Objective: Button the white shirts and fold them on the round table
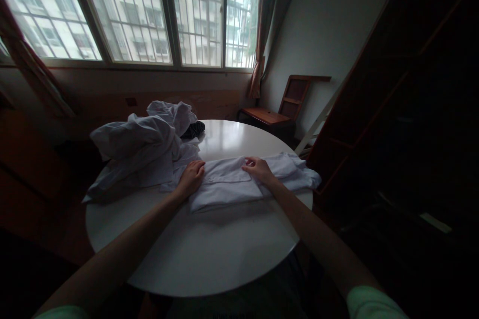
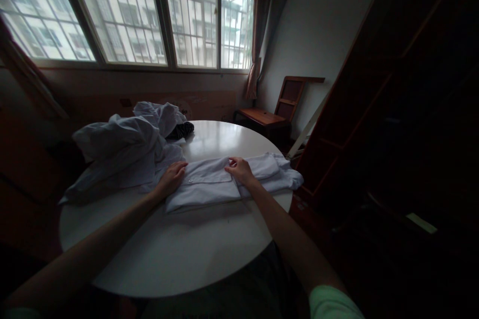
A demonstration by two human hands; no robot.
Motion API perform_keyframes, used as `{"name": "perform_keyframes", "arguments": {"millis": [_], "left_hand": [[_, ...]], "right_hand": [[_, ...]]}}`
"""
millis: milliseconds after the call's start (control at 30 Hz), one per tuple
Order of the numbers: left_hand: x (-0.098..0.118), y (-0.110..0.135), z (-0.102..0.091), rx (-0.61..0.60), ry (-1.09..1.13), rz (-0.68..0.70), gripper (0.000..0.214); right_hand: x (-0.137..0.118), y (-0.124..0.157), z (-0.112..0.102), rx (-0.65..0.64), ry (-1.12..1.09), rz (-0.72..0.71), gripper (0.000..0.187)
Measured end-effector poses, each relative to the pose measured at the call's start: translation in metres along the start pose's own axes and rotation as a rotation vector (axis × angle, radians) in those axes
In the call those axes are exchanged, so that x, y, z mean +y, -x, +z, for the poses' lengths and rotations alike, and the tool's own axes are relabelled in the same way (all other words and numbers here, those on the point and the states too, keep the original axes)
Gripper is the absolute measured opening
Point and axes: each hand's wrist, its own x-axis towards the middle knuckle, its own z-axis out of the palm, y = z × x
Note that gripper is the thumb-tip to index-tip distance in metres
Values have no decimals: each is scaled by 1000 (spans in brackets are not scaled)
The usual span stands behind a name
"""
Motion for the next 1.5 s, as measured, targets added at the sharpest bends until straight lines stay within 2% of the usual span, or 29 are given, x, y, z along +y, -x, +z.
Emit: {"name": "perform_keyframes", "arguments": {"millis": [333, 433, 567, 800, 967, 1200, 1400, 1500], "left_hand": [[0, 0, 0, -6, 0, 5, 37], [-1, 0, 1, -2, -2, 9, 36], [-2, 0, 1, -14, -16, 8, 37], [-4, 0, 3, -65, -142, 23, 41], [-3, 0, 4, -106, -252, -28, 43], [-6, 1, 8, -89, -325, -9, 43], [-3, 3, 6, -44, -320, 6, 40], [3, 5, -1, -28, -337, 18, 38]], "right_hand": [[-2, 1, 2, 55, -208, 79, 40], [-3, 2, 1, 18, -290, 116, 46], [-4, 4, 0, -76, -321, 85, 60], [-6, 5, -6, -161, -391, 76, 62], [-2, 3, -10, -229, -452, 62, 64], [-1, 3, -11, -268, -287, 42, 57], [-7, 7, -10, -147, -114, 25, 57], [-6, 13, -13, -133, -108, 73, 56]]}}
